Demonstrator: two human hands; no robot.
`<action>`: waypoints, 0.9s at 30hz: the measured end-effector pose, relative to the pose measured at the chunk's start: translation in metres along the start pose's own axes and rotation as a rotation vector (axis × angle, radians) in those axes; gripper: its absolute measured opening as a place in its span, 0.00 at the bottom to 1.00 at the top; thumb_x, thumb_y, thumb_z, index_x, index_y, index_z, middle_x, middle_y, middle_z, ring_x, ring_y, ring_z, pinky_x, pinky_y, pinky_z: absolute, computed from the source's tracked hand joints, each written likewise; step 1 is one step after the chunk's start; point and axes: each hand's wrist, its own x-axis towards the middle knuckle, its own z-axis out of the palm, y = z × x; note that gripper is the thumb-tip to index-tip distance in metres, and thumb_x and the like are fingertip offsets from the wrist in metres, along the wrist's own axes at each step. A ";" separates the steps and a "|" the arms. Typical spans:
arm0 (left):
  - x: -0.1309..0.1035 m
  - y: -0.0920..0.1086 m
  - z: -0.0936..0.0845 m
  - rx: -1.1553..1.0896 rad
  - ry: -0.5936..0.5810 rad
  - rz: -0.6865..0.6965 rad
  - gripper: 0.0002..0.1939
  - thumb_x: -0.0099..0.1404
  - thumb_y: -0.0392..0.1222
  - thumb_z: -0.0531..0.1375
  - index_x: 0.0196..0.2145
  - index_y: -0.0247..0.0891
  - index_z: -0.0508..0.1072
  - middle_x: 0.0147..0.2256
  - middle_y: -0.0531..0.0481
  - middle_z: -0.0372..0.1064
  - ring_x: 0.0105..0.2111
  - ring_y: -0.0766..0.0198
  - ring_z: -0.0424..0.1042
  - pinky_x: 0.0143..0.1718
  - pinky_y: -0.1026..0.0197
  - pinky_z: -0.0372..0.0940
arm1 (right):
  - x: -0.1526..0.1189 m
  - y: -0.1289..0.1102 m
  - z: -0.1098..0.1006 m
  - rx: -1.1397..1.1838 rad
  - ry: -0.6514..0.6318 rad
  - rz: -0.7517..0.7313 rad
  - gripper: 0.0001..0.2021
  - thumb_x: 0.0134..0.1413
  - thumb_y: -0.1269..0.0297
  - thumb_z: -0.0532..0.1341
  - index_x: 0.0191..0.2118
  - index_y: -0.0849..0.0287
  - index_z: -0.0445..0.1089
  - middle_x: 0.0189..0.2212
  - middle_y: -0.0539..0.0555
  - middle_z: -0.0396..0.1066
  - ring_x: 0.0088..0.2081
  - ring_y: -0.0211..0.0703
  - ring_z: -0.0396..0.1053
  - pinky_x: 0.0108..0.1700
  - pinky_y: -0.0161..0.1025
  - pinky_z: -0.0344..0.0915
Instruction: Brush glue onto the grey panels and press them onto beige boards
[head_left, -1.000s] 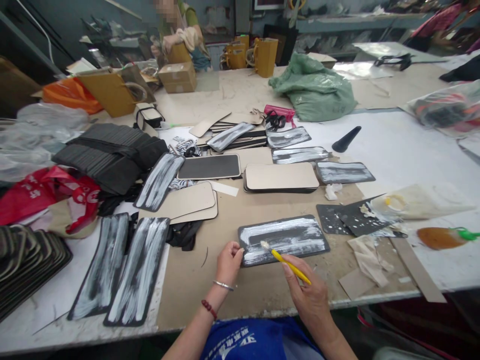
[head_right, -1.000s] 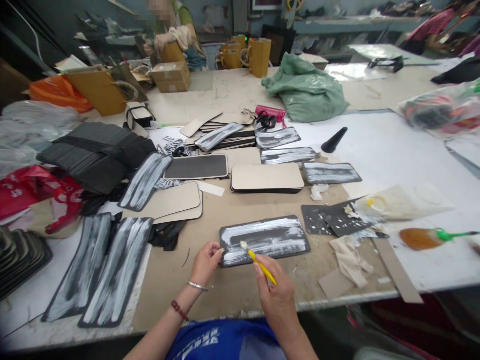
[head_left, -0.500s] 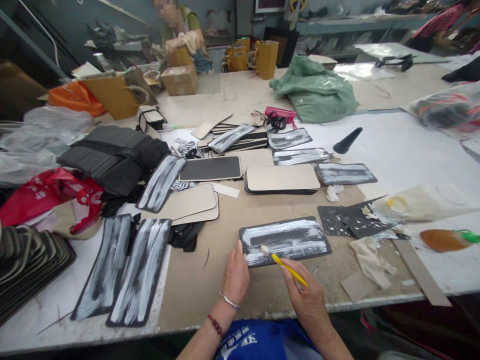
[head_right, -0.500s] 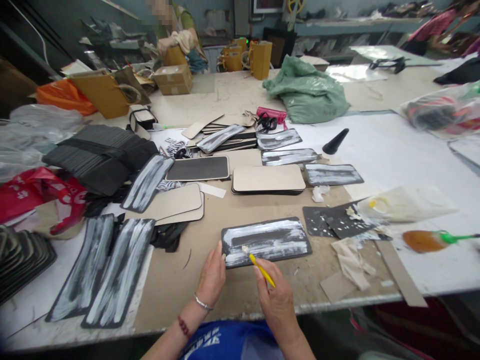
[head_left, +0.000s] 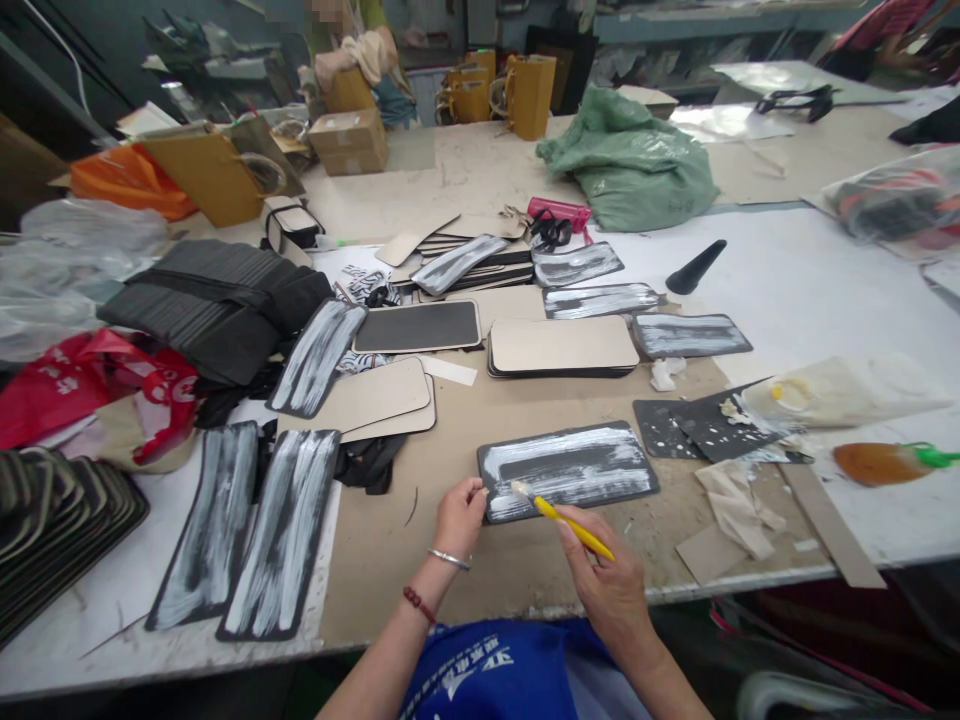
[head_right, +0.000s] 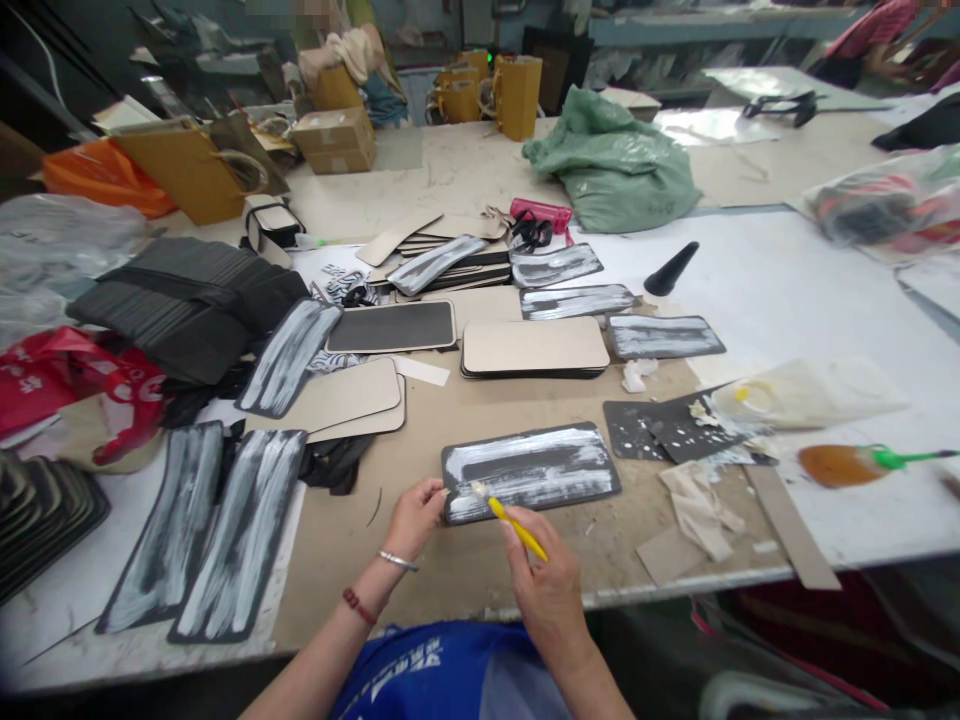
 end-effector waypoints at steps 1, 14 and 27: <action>0.001 -0.001 0.000 -0.011 -0.011 -0.011 0.08 0.50 0.42 0.53 0.23 0.36 0.68 0.17 0.56 0.60 0.21 0.67 0.60 0.24 0.66 0.56 | 0.000 -0.001 0.003 0.020 -0.007 0.034 0.09 0.55 0.64 0.56 0.38 0.58 0.71 0.35 0.54 0.73 0.37 0.42 0.71 0.41 0.39 0.69; -0.001 -0.002 -0.005 -0.079 -0.064 -0.039 0.13 0.44 0.46 0.53 0.25 0.36 0.70 0.15 0.58 0.59 0.16 0.68 0.59 0.20 0.65 0.57 | 0.017 0.018 0.003 0.169 0.044 0.274 0.15 0.54 0.54 0.55 0.36 0.61 0.71 0.34 0.57 0.72 0.36 0.45 0.71 0.39 0.41 0.69; -0.016 0.000 -0.008 -0.154 -0.083 -0.132 0.14 0.40 0.50 0.55 0.23 0.37 0.68 0.14 0.59 0.62 0.12 0.68 0.63 0.17 0.65 0.59 | 0.055 0.100 -0.075 0.063 0.460 0.459 0.22 0.45 0.47 0.58 0.37 0.63 0.70 0.33 0.58 0.73 0.33 0.47 0.72 0.39 0.44 0.69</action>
